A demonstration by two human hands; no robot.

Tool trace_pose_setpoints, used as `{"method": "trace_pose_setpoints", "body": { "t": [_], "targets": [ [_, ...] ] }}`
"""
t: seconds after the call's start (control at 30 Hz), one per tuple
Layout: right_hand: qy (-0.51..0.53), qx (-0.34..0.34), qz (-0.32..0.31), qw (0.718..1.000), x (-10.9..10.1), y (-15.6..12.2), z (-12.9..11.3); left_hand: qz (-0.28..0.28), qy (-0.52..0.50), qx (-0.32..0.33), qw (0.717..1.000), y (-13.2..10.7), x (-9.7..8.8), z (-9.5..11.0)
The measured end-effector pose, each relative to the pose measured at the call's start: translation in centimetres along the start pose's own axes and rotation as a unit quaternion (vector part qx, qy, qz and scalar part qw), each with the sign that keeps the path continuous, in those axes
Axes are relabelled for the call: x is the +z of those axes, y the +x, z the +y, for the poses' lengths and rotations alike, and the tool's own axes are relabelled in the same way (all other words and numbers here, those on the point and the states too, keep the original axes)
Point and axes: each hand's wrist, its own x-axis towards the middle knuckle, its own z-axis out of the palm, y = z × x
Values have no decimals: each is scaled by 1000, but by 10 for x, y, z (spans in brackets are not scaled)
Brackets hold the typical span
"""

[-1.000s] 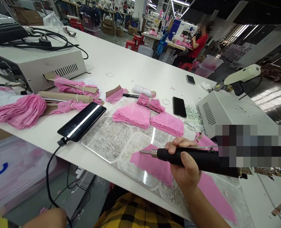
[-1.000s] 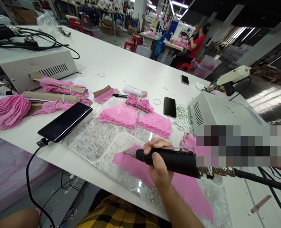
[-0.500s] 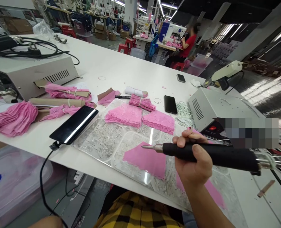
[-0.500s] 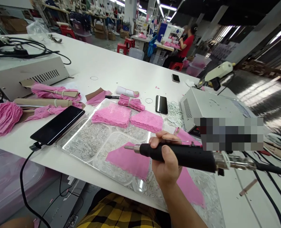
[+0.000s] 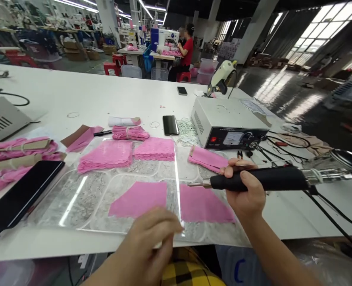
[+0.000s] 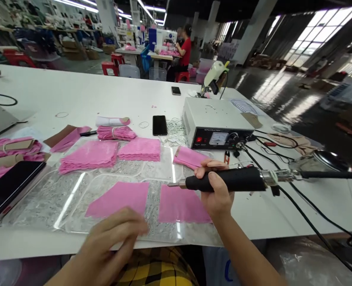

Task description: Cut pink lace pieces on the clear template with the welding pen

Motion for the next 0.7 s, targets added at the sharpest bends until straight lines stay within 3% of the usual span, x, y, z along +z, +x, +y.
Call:
{"method": "trace_pose_setpoints", "body": {
  "t": [0.03, 0.1, 0.23, 0.53, 0.7],
  "targets": [
    [1, -2, -1, 1000, -4, 2, 1, -17, 0, -8, 1000, 9, 12, -7],
    [7, -7, -1, 1000, -10, 6, 2, -11, 70, 43, 997, 20, 36, -18],
    [19, -12, 1, 1000, -21, 15, 0, -35, 144, 92, 985, 18, 67, -21],
    [10, -2, 12, 1000, -28, 9, 4, -117, 160, 112, 974, 12, 86, -3],
    [0, 13, -37, 999, -18, 12, -2, -131, 170, 131, 968, 14, 84, 1]
  ]
}}
